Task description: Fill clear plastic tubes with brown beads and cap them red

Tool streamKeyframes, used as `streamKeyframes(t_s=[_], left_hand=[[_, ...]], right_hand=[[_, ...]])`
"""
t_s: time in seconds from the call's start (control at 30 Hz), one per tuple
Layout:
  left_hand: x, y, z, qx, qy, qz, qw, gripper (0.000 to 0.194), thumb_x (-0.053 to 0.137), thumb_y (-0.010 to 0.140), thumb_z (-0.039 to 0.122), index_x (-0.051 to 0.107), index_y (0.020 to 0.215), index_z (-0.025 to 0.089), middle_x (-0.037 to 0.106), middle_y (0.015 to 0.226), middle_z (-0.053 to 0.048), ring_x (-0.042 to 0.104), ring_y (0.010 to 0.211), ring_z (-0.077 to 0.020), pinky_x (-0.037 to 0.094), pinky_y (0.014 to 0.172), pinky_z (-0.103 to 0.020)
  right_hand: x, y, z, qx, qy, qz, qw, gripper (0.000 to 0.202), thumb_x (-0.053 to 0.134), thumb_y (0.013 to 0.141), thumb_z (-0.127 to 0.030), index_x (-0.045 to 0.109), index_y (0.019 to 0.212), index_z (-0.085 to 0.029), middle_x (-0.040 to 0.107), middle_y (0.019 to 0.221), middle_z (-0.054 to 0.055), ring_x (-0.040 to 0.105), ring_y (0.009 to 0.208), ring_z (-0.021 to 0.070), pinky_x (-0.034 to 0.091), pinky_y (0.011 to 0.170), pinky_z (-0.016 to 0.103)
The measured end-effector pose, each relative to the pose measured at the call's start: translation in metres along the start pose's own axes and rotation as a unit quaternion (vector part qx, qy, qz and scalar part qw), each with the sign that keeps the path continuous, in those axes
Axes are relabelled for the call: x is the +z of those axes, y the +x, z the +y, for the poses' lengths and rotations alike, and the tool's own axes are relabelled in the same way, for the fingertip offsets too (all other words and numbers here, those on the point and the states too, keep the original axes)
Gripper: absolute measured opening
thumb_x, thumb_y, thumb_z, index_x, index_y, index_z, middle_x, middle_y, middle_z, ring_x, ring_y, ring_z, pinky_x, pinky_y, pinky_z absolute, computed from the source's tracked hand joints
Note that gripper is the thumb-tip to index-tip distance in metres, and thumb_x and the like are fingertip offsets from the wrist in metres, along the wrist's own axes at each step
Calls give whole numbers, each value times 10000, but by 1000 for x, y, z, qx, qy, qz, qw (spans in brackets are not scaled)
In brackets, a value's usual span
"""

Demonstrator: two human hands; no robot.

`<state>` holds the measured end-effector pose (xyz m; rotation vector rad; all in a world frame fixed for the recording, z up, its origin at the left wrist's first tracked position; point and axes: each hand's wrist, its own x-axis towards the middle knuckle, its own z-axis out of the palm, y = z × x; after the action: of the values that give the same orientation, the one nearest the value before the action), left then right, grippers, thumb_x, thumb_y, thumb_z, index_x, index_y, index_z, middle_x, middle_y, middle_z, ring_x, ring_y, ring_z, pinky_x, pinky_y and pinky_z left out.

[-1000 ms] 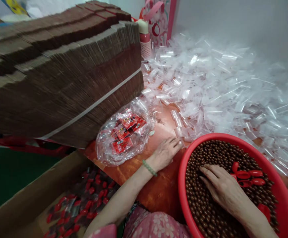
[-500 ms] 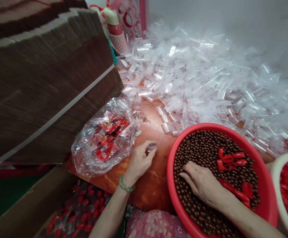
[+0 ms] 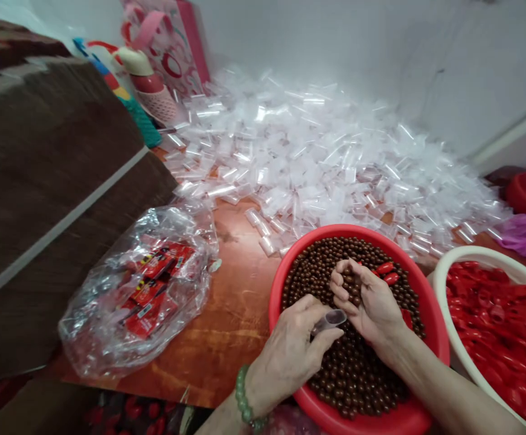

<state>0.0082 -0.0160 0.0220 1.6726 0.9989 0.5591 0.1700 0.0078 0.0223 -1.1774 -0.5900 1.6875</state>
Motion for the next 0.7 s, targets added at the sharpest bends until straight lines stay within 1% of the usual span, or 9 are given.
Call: streamKeyframes(t_s=[0.07,0.13,0.23,0.3,0.4,0.47,0.53,0.7], left_hand=[[5,6,-1,-5,-1,-12,1000,92,626,873,186,704,922,178,670,934,-51,611,891,-196,453,821,-301],[7,10,-2,-8,-5,-18,1000,73,647,848,170,700,897,184,689,942,-43,620,892,-200,447,816,-294],[8,12,-2,-19,-14,-24,999,44,659,821,164,696,831,186,708,914,-32,629,840,-198,443,773,-281],[7,13,-3,-27,-30,-25,999,44,664,808,179,704,824,186,720,897,-34,635,817,-204,451,760,-280],[7,12,-4,-46,-65,-26,996,84,656,804,225,727,822,183,723,798,-35,647,777,-223,478,746,-291],[6,12,-6,-56,-82,-30,995,114,644,808,245,742,811,188,713,731,-27,654,757,-230,491,742,-296],[6,13,-7,-62,-91,-32,993,127,641,805,250,755,822,196,707,704,-18,661,754,-233,498,749,-299],[6,15,-9,-71,-122,-46,989,157,647,794,250,762,888,199,696,689,-9,668,759,-236,512,781,-313]], right_hand=[[4,-4,-2,0,39,20,999,327,639,805,-520,560,814,-203,520,685,-17,446,505,94,281,371,174],[7,-8,-2,2,61,27,998,372,666,796,-559,592,812,-194,556,699,-9,505,537,102,364,410,184],[9,-13,-2,-1,41,15,999,423,676,787,-607,616,809,-189,596,699,-5,554,553,107,457,480,205],[8,-15,-2,-3,20,4,1000,435,668,792,-620,627,812,-187,615,712,1,583,565,113,497,516,222],[7,-18,-2,-20,-9,-22,1000,426,630,830,-615,636,832,-189,649,769,14,646,627,138,558,615,273],[6,-19,-1,-37,-26,-41,998,422,594,860,-610,643,856,-191,675,801,27,678,678,154,579,695,307],[5,-20,-1,-51,-44,-52,996,441,550,884,-622,644,876,-192,694,814,41,696,711,170,588,741,338],[2,-24,3,-84,-81,-61,991,476,472,918,-636,649,914,-195,725,857,74,712,779,206,594,778,387]])
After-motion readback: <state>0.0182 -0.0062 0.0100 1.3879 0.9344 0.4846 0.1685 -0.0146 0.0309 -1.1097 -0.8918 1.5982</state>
